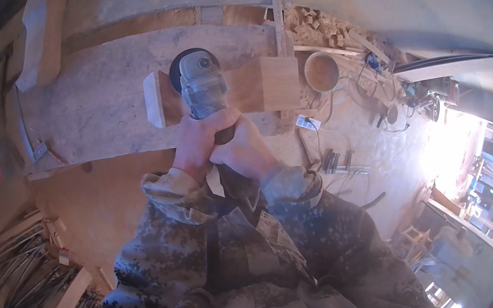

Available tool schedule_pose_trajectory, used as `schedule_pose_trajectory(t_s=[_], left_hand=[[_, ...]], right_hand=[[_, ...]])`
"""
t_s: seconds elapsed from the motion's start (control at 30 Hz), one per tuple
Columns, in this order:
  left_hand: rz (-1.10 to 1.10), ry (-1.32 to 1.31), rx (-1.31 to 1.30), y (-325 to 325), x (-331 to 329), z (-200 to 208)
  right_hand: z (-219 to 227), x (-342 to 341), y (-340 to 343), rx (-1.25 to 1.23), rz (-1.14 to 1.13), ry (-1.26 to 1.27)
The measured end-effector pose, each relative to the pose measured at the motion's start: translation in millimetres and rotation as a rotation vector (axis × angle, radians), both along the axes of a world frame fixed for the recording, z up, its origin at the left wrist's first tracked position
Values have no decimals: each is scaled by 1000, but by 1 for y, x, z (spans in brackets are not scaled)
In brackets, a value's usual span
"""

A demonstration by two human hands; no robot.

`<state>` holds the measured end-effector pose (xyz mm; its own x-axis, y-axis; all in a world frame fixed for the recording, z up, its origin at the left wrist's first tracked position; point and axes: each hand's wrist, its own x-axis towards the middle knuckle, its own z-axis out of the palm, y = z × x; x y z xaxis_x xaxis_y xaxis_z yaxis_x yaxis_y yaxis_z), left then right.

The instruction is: The person uses an angle grinder to smooth and shape a rectangular wooden block on a workbench. They hold the block with the left hand and operate the grinder with the right hand, moving the tool along the edges and faces of the wood.

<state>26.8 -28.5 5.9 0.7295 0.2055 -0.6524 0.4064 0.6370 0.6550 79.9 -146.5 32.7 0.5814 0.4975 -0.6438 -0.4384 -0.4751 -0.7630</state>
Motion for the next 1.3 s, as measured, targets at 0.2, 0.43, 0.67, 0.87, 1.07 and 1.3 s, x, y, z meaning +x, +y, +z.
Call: schedule_pose_trajectory(t_s=[0.2, 0.43, 0.67, 0.87, 1.07, 1.3], left_hand=[[37, -10, 14, 7, 3, 11], [88, 19, -127, 0, 2, -1], [51, -57, -243, -16, 1, -8], [-11, -82, -258, -36, 1, -11], [6, -124, 28, -32, -16, -8], [96, 44, -67, -13, -20, 7]], right_hand=[[-13, 0, 1, 184, -31, 21], [-14, -1, -4, 62, -3, -16], [-19, -4, -22, 19, 18, -117], [-12, -11, -46, -4, -27, -97], [0, -16, -35, 77, -7, 38], [-14, -22, -17, 171, -50, 81]])
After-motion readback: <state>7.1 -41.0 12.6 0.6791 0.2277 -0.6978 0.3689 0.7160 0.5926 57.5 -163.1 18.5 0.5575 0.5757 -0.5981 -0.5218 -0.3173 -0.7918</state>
